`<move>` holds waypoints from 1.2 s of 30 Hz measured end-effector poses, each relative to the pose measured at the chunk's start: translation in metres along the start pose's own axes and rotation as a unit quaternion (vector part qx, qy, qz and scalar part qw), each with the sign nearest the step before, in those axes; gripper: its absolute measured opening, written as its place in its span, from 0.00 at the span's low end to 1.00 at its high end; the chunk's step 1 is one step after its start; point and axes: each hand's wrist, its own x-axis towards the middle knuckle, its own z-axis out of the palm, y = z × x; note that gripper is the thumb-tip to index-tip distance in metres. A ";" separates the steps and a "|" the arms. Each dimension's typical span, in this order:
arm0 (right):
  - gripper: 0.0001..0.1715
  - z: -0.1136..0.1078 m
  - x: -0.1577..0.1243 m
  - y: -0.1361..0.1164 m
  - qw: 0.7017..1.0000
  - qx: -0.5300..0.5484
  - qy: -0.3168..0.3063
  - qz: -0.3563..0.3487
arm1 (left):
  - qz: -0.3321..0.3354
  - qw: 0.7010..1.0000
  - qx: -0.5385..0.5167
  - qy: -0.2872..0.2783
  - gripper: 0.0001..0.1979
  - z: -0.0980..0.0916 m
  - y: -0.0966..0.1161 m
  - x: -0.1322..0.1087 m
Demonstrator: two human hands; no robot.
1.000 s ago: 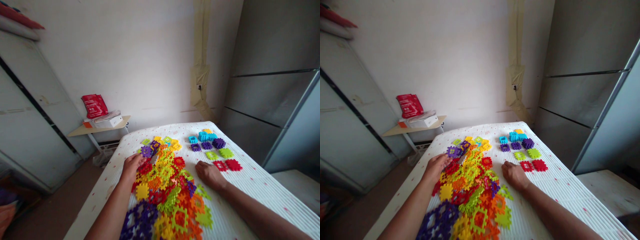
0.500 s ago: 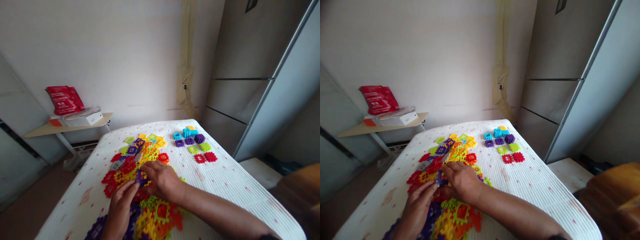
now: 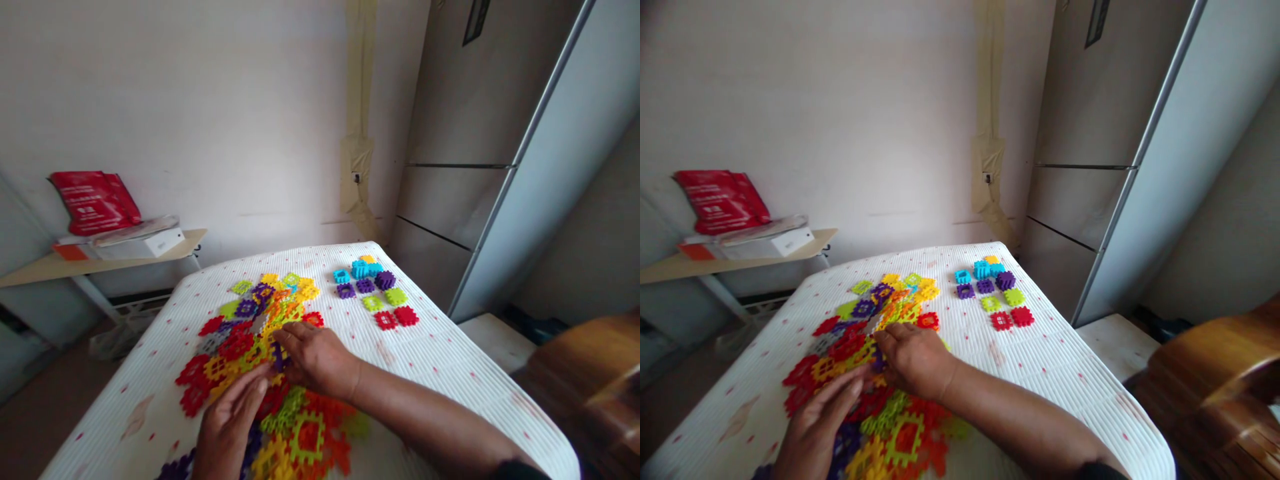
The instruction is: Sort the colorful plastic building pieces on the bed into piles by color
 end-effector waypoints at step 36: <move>0.28 -0.026 0.006 0.230 0.893 -0.200 -0.324 0.241 | 0.052 0.997 0.012 0.051 0.19 -0.011 0.000 0.005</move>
